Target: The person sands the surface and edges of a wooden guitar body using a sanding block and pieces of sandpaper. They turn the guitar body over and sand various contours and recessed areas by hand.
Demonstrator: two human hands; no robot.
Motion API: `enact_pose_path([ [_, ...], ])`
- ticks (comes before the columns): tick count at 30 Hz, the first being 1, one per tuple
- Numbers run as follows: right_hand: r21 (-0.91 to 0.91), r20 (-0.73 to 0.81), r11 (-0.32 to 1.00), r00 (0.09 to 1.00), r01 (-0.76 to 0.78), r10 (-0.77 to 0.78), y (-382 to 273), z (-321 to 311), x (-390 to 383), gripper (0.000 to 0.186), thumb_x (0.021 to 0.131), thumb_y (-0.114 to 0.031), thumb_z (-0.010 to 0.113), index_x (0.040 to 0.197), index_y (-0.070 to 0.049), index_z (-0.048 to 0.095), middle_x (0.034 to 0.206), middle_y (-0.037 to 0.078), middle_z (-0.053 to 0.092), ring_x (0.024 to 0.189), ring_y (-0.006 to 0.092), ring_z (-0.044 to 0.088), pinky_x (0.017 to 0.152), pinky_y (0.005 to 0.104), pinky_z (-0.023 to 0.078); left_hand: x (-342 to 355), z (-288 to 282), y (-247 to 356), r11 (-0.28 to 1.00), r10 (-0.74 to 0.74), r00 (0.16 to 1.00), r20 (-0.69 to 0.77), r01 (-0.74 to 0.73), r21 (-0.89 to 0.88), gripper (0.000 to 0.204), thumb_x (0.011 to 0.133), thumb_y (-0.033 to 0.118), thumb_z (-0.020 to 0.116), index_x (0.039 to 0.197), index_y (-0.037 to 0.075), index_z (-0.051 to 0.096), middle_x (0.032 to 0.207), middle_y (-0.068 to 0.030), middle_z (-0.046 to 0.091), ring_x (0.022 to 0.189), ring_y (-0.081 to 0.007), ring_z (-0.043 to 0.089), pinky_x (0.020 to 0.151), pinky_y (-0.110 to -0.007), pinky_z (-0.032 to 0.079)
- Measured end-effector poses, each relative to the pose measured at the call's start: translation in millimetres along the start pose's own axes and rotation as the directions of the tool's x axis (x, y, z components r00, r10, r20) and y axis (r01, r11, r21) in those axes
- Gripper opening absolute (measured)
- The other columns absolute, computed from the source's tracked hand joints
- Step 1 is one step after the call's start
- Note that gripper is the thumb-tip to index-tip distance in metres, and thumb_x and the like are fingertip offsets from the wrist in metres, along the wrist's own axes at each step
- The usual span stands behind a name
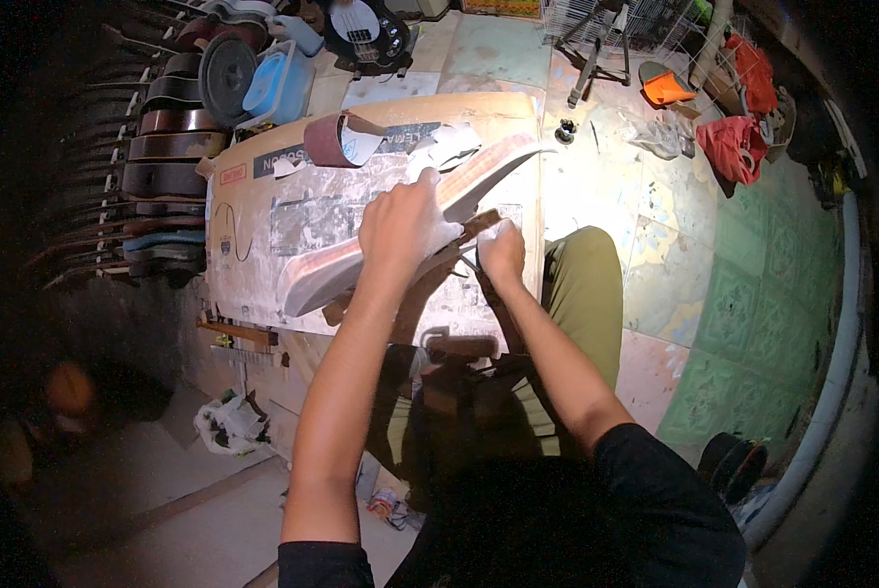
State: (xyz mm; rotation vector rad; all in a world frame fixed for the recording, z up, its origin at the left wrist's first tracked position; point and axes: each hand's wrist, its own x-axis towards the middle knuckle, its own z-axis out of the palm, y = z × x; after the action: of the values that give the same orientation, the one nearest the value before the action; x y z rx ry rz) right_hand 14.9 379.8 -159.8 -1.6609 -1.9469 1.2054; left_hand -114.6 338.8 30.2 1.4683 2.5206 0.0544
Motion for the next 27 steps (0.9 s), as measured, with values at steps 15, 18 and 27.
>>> enact_pose_path([
  [15,-0.001,0.001,1.0,1.0,-0.02,0.02,-14.0,2.0,-7.8,0.024,0.084,-0.021,0.066,0.092,0.001,0.061,0.092,0.025,0.065,0.088,0.044,0.063,0.081,0.0525,0.049,3.5,-6.9,-5.3,0.998,0.054,0.999,-0.005,-0.054,-0.021,0.038,0.076,0.025,0.067,0.109,0.007,0.06,0.087,-0.022,0.07,0.086,-0.039,0.069,0.076,-0.048,0.054],
  [18,-0.061,-0.007,0.989,0.991,0.132,-0.133,-9.7,5.1,-17.9,0.018,0.084,-0.013,0.063,0.093,0.002,0.061,0.092,0.026,0.065,0.09,0.0438,0.064,0.081,0.0522,0.05,6.8,-4.8,-5.0,0.999,0.019,1.0,0.008,-0.018,-0.03,0.059,0.065,0.039,0.08,0.11,0.006,0.061,0.088,-0.0229,0.07,0.086,-0.0405,0.069,0.077,-0.048,0.054],
  [27,-0.005,0.063,1.0,0.998,0.015,-0.015,-14.0,-3.2,-2.4,0.019,0.082,-0.013,0.059,0.088,0.005,0.059,0.096,0.026,0.062,0.091,0.0448,0.061,0.084,0.0519,0.048,-5.2,-8.5,0.7,1.0,0.022,1.0,0.018,-0.022,-0.014,0.053,0.07,0.034,0.079,0.109,0.005,0.058,0.082,-0.0226,0.069,0.082,-0.0409,0.069,0.073,-0.049,0.053],
])
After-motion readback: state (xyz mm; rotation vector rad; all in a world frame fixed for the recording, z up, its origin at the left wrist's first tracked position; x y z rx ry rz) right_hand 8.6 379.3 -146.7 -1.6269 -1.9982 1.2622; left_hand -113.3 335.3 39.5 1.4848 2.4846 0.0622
